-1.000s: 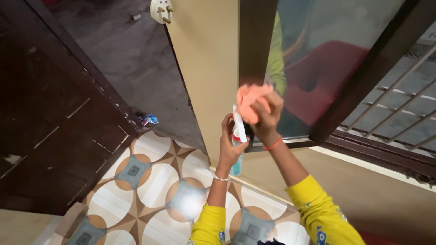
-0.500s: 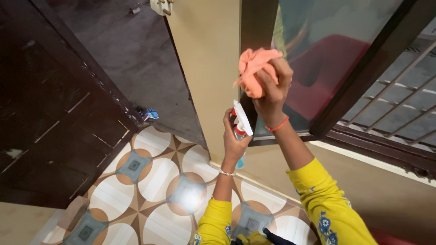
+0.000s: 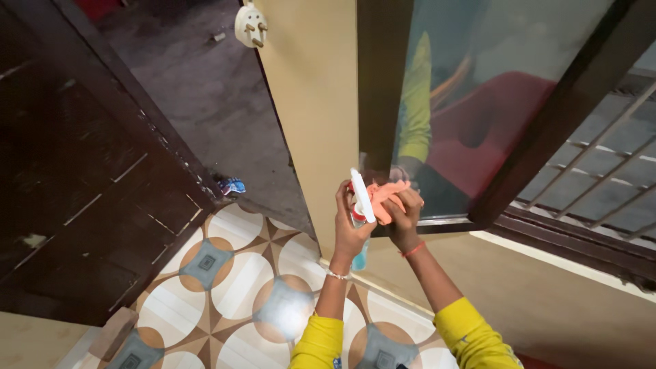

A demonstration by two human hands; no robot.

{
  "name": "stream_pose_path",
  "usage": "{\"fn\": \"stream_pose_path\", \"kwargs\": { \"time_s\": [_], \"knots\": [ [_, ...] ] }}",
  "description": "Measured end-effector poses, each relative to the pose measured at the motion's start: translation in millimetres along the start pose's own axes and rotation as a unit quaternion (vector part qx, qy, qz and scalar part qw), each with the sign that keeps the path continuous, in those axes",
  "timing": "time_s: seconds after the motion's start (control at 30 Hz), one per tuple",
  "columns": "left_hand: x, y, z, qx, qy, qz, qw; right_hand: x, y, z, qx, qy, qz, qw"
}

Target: The person sprays a glass door with a cleaning solution and wipes it with a cloth. They repeatedly spray and wipe the same area of the glass door throughout the video.

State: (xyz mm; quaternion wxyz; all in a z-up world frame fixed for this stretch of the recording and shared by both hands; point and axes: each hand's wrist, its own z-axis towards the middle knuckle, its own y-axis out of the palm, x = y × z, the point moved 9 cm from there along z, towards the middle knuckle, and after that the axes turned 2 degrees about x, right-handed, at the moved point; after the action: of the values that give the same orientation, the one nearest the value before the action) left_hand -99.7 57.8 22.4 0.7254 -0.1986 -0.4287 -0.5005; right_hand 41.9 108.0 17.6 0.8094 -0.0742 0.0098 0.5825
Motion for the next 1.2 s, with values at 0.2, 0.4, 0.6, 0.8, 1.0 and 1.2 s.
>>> {"fn": "stream_pose_path", "kwargs": {
  "time_s": [0.2,0.4,0.6,0.8,1.0,1.2],
  "knots": [
    [2,-1,-1,0.001,-0.010,0.005,1.000,-10,-4,49,0.015,0.023,0.058,0.998],
    [-11,-2,-5,0.018,-0.041,0.020,0.999,-28,-6,171,0.065,0.014,0.035,0.997],
    [-9,-1,-4,0.021,0.005,0.029,0.999,-23,2,132,0.086,-0.015,0.042,0.995],
    [-8,-1,-3,0.007,-0.010,-0.016,1.000,-3,5,25,0.055,-0.009,0.011,0.998],
    [-5,-1,-4,0.006,-0.004,-0.003,1.000,3,6,6,0.033,0.017,-0.017,0.999],
    [-3,-1,-5,0.011,-0.007,0.008,1.000,-20,-7,95,0.051,0.011,0.034,0.998]
  ]
}}
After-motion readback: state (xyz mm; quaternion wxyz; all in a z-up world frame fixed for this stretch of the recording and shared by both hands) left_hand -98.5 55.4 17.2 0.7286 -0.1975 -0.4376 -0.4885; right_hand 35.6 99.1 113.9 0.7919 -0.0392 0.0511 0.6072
